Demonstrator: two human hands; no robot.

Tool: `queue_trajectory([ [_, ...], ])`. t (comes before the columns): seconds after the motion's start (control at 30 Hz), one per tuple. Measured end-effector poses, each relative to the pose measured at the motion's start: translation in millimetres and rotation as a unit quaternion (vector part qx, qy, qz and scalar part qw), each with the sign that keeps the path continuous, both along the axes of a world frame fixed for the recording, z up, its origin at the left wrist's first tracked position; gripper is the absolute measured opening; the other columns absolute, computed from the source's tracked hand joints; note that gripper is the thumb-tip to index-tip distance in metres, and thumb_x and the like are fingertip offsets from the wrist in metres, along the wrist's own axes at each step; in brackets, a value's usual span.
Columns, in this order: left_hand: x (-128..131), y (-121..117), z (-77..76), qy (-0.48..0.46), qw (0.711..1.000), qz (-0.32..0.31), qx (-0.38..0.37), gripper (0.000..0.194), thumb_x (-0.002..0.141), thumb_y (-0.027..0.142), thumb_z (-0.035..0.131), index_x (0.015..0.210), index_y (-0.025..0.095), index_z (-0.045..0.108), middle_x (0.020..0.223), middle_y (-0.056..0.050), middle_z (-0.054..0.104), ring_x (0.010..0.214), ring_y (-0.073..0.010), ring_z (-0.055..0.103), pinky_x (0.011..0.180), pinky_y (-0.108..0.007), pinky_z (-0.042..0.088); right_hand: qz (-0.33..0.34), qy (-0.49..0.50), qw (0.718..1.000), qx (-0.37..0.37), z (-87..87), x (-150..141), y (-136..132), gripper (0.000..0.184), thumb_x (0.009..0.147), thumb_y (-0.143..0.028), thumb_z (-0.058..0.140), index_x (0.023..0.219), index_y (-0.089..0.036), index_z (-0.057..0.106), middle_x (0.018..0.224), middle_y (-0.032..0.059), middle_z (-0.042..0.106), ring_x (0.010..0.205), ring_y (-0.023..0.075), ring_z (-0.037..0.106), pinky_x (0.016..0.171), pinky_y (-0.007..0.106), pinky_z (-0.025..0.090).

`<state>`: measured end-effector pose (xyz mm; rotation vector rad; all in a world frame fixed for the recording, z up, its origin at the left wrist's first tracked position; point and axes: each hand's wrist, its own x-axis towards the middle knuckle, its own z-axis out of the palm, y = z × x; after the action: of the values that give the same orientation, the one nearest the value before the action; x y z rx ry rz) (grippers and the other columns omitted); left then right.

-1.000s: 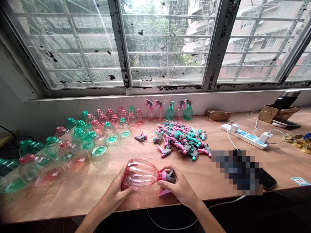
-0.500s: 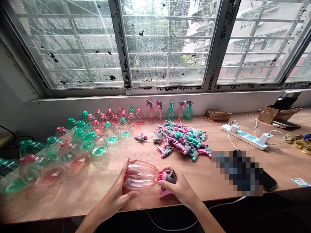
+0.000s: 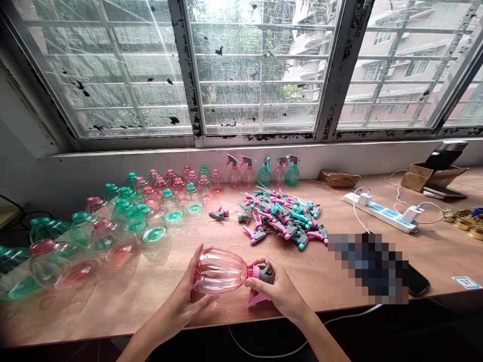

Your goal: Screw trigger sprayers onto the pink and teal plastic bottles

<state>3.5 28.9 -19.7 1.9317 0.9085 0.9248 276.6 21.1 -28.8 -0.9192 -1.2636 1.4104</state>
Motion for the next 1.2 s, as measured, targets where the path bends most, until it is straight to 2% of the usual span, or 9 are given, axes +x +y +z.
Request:
queue_trajectory([
  [0.13, 2.0, -2.9, 5.9, -0.019, 0.999, -0.007, -0.046, 0.106, 0.094, 0.036, 0.074, 0.162, 0.046, -0.006, 0.172, -0.008, 0.017, 0.142, -0.0317, 0.047, 0.12, -0.049, 0.038, 0.006, -0.005, 1.0, 0.003, -0.7, 0.3, 0.6, 0.044, 0.079, -0.044, 0.088, 0.102, -0.019, 0.061, 0.07, -0.0032, 0.072, 0.06, 0.0163, 0.071, 0.06, 0.027, 0.058],
  [0.23, 3.1, -5.0, 10.8, -0.026, 0.997, -0.006, -0.075, 0.099, 0.096, 0.038, 0.071, 0.164, 0.04, -0.001, 0.172, -0.01, 0.016, 0.142, -0.032, 0.046, 0.121, -0.05, 0.036, 0.002, -0.011, 1.0, 0.005, -1.2, 0.8, 0.2, 0.044, 0.079, -0.044, 0.088, 0.103, -0.018, 0.061, 0.069, -0.0032, 0.071, 0.06, 0.0167, 0.071, 0.06, 0.028, 0.058],
  [0.37, 1.7, -3.2, 8.3, -0.014, 0.999, -0.012, -0.046, 0.099, 0.096, 0.035, 0.071, 0.163, 0.042, 0.0, 0.169, -0.011, 0.023, 0.139, -0.031, 0.049, 0.119, -0.05, 0.038, -0.009, -0.012, 1.0, 0.001, -0.9, 1.1, -0.2, 0.045, 0.079, -0.045, 0.088, 0.102, -0.018, 0.06, 0.068, -0.0031, 0.072, 0.059, 0.0182, 0.071, 0.058, 0.03, 0.059],
  [0.47, 0.5, -1.3, 3.7, -0.016, 1.0, -0.015, -0.013, 0.094, 0.099, 0.03, 0.065, 0.162, 0.047, -0.003, 0.168, -0.01, 0.021, 0.135, -0.0298, 0.052, 0.112, -0.048, 0.045, -0.004, -0.005, 1.0, 0.001, -0.7, 1.0, -0.2, 0.046, 0.078, -0.045, 0.088, 0.102, -0.018, 0.059, 0.067, -0.0028, 0.072, 0.059, 0.0186, 0.072, 0.057, 0.03, 0.06],
  [0.57, 1.1, -1.3, 1.8, -0.031, 0.999, -0.009, -0.014, 0.09, 0.101, 0.026, 0.061, 0.161, 0.05, 0.0, 0.167, -0.009, 0.024, 0.13, -0.0281, 0.055, 0.104, -0.045, 0.051, 0.003, 0.0, 1.0, 0.002, 0.1, 0.9, -0.5, 0.045, 0.08, -0.045, 0.088, 0.102, -0.019, 0.06, 0.067, -0.0027, 0.073, 0.059, 0.0185, 0.072, 0.059, 0.03, 0.061],
  [0.73, 3.0, -2.7, 4.8, -0.034, 0.999, -0.002, -0.033, 0.108, 0.092, 0.028, 0.076, 0.163, 0.046, -0.003, 0.168, -0.011, 0.024, 0.131, -0.0309, 0.054, 0.113, -0.051, 0.044, -0.009, -0.016, 1.0, 0.011, 3.6, 0.5, -1.5, 0.044, 0.078, -0.046, 0.089, 0.101, -0.019, 0.063, 0.069, -0.003, 0.071, 0.061, 0.0186, 0.072, 0.06, 0.03, 0.059],
  [0.93, 2.5, -3.1, 9.3, -0.03, 0.999, -0.009, -0.04, 0.103, 0.093, 0.029, 0.076, 0.163, 0.046, 0.002, 0.167, -0.01, 0.024, 0.134, -0.0304, 0.051, 0.116, -0.05, 0.042, -0.013, -0.011, 1.0, 0.004, 4.3, 0.4, -1.2, 0.046, 0.076, -0.049, 0.089, 0.099, -0.019, 0.062, 0.067, -0.0029, 0.072, 0.058, 0.0199, 0.072, 0.057, 0.032, 0.059],
  [1.2, 1.0, -0.7, 0.5, -0.023, 1.0, -0.008, -0.001, 0.092, 0.1, 0.024, 0.063, 0.161, 0.051, -0.001, 0.165, -0.009, 0.026, 0.132, -0.0276, 0.052, 0.108, -0.045, 0.049, -0.005, -0.005, 1.0, 0.003, 2.1, 0.3, -0.9, 0.046, 0.078, -0.047, 0.088, 0.102, -0.019, 0.06, 0.068, -0.0026, 0.072, 0.06, 0.0196, 0.071, 0.059, 0.033, 0.06],
])
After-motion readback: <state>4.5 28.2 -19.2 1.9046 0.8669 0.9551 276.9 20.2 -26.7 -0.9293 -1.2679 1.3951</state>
